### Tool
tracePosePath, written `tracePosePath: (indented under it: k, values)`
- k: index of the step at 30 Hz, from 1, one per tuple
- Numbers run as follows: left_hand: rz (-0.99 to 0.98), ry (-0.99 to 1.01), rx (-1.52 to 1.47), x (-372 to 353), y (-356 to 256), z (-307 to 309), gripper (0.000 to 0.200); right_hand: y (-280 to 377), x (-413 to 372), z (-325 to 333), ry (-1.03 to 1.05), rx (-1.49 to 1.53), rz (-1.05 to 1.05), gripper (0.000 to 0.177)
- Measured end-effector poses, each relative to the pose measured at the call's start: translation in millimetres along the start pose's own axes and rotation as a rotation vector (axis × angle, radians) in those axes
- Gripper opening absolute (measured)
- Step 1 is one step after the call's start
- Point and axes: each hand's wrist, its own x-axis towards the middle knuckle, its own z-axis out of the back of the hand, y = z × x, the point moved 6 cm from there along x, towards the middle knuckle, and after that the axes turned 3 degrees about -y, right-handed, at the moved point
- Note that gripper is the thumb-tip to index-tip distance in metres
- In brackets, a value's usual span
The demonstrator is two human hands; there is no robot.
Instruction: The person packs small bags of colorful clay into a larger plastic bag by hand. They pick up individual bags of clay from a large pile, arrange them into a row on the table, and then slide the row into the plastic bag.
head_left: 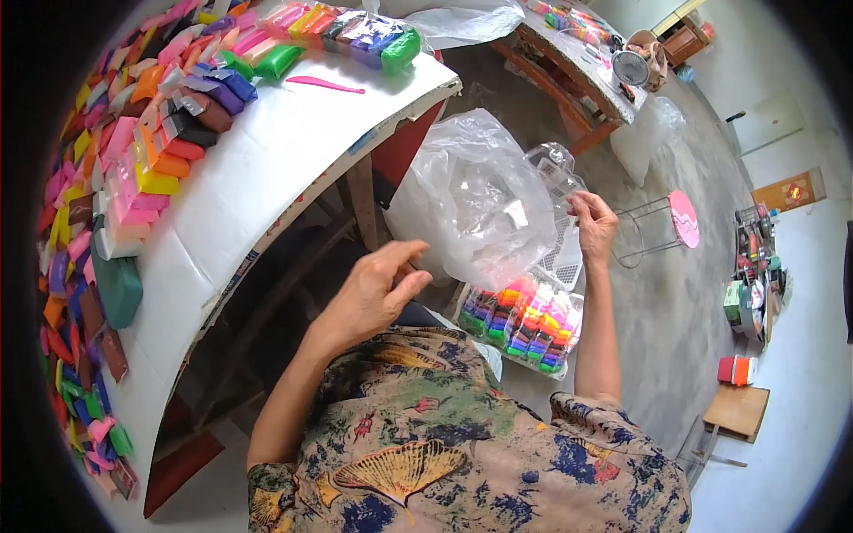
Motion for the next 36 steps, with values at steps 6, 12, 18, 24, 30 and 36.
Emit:
tracePosePath:
  k: [6, 12, 18, 24, 30, 36]
  values:
    - [0.168, 0.105, -0.134, 24, 45, -34, 0.05, 29, -4, -11, 0.046, -0.091, 0.109, 0.013]
    - [0.491, 0.099, -0.687, 50, 73, -49, 0.087, 92, -24, -18, 0.106, -0.278, 0.39, 0.02]
    - [0.671, 0.07, -0.965, 35, 68, -41, 0.096, 117, -121, -75, 0.373, -0.344, 0.789, 0.031]
    - [0.398, -0.162, -0.506, 14, 7, -7, 0.047, 108, -167, -84, 0.558, -0.006, 0.764, 0.066]
    - [-0.036, -0.482, -0.039, -32, -83, 79, 0.047, 42, -112, -69, 0.342, -0.155, 0.543, 0.062]
    - [-0.15, -0.829, 0.056, -61, -52, 177, 0.034, -200, -31, -142, 0.472, -0.622, 0.16, 0.031]
